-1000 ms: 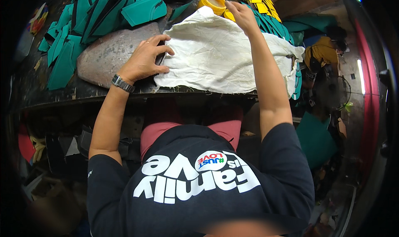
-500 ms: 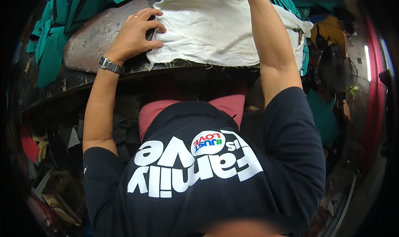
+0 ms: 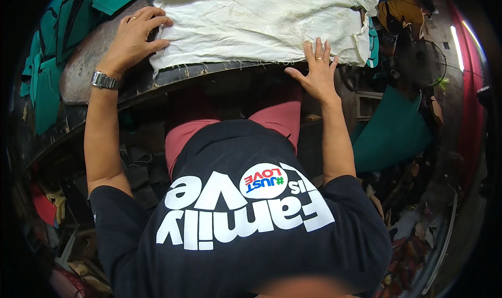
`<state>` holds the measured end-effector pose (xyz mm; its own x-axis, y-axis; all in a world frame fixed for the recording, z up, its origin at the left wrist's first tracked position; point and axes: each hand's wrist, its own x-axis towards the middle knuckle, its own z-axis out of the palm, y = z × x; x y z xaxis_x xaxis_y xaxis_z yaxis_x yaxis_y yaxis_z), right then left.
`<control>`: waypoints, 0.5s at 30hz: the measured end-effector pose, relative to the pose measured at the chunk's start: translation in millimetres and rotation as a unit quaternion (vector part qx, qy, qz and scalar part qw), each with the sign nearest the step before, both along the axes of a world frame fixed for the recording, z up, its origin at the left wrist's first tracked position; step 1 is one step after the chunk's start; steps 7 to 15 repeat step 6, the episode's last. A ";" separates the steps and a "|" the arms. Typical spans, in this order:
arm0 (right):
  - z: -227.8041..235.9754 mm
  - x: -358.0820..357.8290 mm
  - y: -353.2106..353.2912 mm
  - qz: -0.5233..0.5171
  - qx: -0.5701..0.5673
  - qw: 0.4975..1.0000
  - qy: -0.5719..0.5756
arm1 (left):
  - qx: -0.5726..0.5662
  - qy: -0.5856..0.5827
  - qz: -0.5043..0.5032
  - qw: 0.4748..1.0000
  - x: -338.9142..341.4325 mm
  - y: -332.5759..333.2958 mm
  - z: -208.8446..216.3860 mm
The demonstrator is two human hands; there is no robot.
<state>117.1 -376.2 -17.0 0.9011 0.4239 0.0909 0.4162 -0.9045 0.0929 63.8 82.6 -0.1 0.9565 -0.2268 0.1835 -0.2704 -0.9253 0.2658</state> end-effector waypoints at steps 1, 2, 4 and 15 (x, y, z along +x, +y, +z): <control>-2.4 -1.5 -0.3 -0.010 -0.012 1.000 -0.006 | 0.017 0.007 0.005 1.000 0.9 0.0 0.0; -4.2 -2.6 -0.2 -0.033 -0.036 0.999 -0.004 | 0.027 0.006 0.005 1.000 1.8 0.9 -0.5; -6.8 -4.5 -0.3 -0.072 -0.079 0.994 0.008 | 0.038 0.008 0.002 0.999 5.0 2.3 -2.6; -10.2 -1.3 2.6 -0.100 -0.122 0.987 0.029 | 0.030 0.016 0.003 0.999 6.2 5.4 -7.8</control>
